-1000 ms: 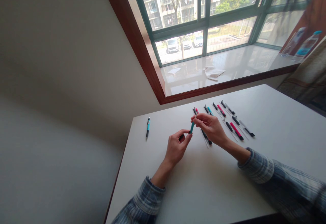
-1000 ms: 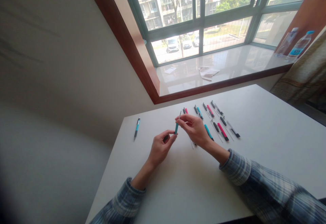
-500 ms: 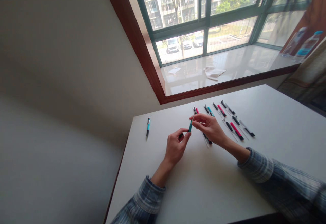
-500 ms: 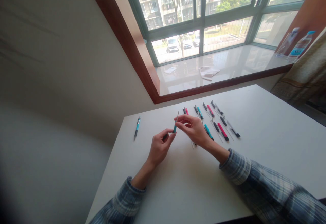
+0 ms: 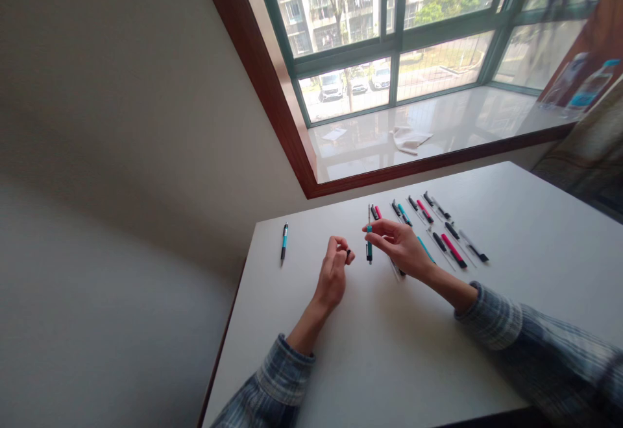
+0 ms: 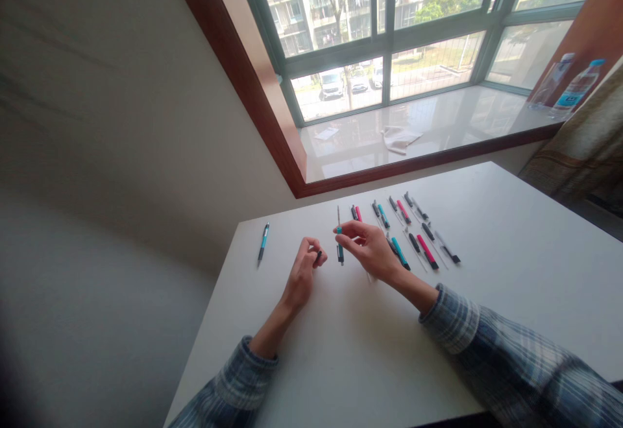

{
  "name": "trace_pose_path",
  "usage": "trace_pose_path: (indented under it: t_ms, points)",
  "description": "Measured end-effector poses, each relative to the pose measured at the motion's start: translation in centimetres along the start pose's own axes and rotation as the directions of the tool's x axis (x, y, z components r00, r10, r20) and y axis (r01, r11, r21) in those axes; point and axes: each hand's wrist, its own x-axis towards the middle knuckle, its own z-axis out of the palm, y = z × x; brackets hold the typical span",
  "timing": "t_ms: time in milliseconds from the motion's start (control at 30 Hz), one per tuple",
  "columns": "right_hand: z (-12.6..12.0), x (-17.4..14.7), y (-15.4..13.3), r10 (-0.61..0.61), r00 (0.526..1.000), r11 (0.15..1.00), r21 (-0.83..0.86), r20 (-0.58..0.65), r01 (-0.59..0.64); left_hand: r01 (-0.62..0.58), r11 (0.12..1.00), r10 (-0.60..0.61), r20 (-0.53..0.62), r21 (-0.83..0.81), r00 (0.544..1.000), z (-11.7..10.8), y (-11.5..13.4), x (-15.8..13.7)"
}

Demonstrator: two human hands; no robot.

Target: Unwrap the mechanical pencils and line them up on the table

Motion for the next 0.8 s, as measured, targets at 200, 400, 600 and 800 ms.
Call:
trace_pose_path:
  t_ms: [200,400,600,800]
  points:
    - [0.3,-0.4,-0.9,0.002,0.988,1.000,0.019,0.154,-0.005,-0.039,0.998,0.041,-0.044,0.049,0.998,-0.3,-0.4,0.6]
    - [0.7,-0.6,-1.1,0.020,0.975,0.999,0.027,0.222,-0.027,-0.017,0.994,0.021,0.036,-0.108,0.999,-0.4,-0.2,0.8]
    - [0.6,-0.7,-0.8,0.039,0.976,0.999,-0.022,0.216,-0.035,0.059,0.977,-0.060,0.000,-0.205,0.998,-0.9,0.1,1.0]
    - [0.6,-0.7,-0.6,0.049,0.976,0.998,-0.054,0.213,-0.038,0.092,0.962,-0.099,-0.012,-0.258,0.995,-0.9,-0.2,1.0]
